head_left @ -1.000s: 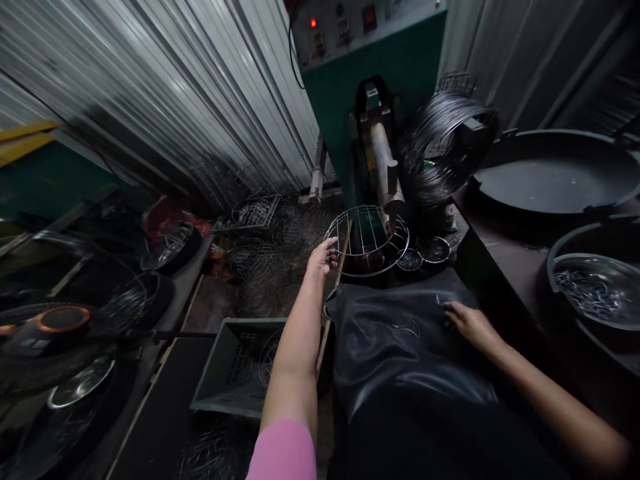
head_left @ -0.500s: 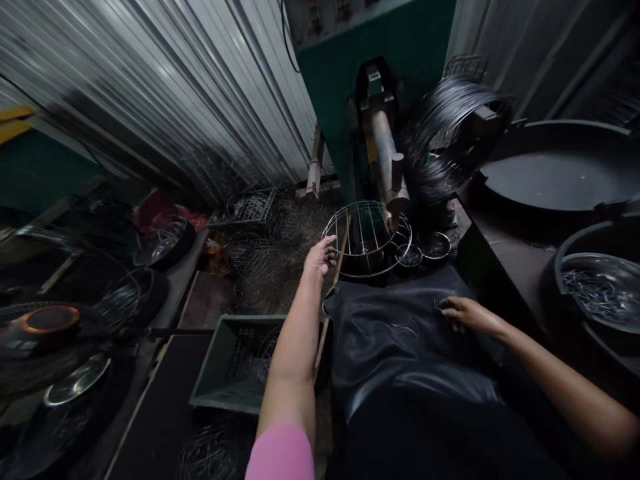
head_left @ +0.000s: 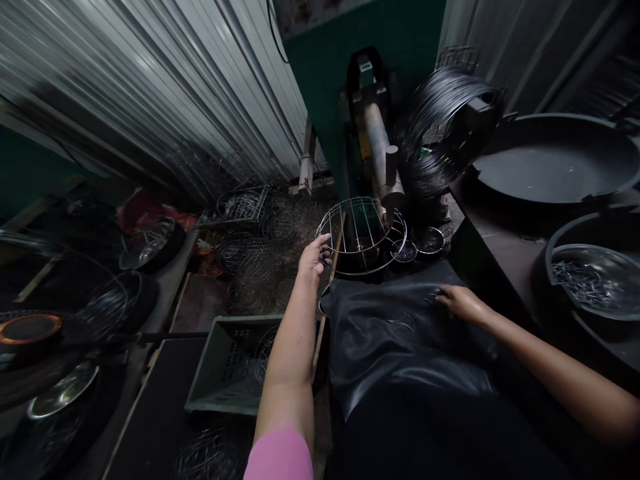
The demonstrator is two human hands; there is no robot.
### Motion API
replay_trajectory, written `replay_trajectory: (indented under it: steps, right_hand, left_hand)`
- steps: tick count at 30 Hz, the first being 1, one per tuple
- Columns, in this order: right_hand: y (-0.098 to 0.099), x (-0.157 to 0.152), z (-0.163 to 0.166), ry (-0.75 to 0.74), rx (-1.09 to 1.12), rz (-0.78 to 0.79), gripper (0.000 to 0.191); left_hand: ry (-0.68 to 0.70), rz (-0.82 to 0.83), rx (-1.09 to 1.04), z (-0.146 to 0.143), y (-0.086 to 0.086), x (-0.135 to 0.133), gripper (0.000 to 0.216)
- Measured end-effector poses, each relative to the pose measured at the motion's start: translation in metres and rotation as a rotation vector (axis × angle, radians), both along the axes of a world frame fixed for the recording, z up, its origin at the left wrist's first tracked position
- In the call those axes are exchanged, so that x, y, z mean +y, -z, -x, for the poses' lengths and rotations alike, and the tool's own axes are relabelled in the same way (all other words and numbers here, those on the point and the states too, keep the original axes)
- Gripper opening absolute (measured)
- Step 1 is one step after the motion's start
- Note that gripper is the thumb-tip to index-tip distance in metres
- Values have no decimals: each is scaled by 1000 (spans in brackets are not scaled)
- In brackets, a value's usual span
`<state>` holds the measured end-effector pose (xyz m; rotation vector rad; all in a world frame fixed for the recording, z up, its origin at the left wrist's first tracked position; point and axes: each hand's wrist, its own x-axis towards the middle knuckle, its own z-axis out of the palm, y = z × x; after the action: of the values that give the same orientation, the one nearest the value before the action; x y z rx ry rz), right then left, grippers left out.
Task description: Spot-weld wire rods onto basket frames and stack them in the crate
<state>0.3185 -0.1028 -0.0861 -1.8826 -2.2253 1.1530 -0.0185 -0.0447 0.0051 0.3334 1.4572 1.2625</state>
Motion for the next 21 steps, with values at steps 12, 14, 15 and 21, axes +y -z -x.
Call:
replay_trajectory:
  steps: [12,14,15,21]
  right_hand:
    - [16,-16,-19,326,400,30,11]
    - [18,-17,-23,256,288,-16,10]
    - [17,-16,-23,228,272,8,10]
    - [-32,8,15,343,829,51,30]
  left_hand:
    - [16,7,-31,-1,3,-6,30]
    - [-18,7,-47,-3,3,-5,30]
    - [-39,2,-48,-4,3,-5,30]
    - [-110,-113,-7,-16,-1,-2,35]
